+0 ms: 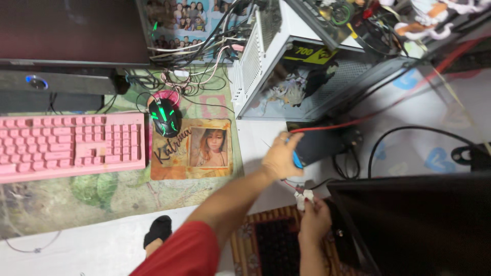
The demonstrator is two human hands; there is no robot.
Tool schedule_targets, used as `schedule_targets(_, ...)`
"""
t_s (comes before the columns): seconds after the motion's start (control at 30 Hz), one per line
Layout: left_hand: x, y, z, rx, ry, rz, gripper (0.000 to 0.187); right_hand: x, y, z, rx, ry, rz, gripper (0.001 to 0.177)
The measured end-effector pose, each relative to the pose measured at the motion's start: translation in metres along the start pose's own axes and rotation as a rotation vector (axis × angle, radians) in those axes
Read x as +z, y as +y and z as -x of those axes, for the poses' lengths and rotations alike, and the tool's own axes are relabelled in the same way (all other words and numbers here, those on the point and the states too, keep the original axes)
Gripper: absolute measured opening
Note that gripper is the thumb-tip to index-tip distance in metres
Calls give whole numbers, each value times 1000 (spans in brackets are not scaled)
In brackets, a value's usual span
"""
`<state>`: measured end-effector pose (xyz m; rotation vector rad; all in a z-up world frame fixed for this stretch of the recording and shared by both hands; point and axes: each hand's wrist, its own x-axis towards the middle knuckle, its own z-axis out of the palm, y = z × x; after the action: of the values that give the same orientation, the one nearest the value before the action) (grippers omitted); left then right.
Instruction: The person moves a plastic sheet containing photos onto a desk, wipes the desk surface and an electronic component with a cloth, and then attempts to attach the plastic sheet to the wall above the desk.
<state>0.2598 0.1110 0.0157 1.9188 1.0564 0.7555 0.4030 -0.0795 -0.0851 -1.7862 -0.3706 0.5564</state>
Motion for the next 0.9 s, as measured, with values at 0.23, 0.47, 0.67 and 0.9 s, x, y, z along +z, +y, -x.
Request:
schedule_targets(0.23,-58,-13,0,22,-50,-68,107,-13,-11,1,-281,-47,500,16)
schedule_targets(0.47,-94,-3,-12,82,-5,-111,96,0,-28,-16,-386,-41,770,21)
schedule_targets(0.67,-107,18,-24,103,10,-57,93,56,-24,-42,-750,-177,538,17)
schedule_targets(0.9,-118,35,-42,229,62,-57,84,77,-30,-86,-1032,45,780,23)
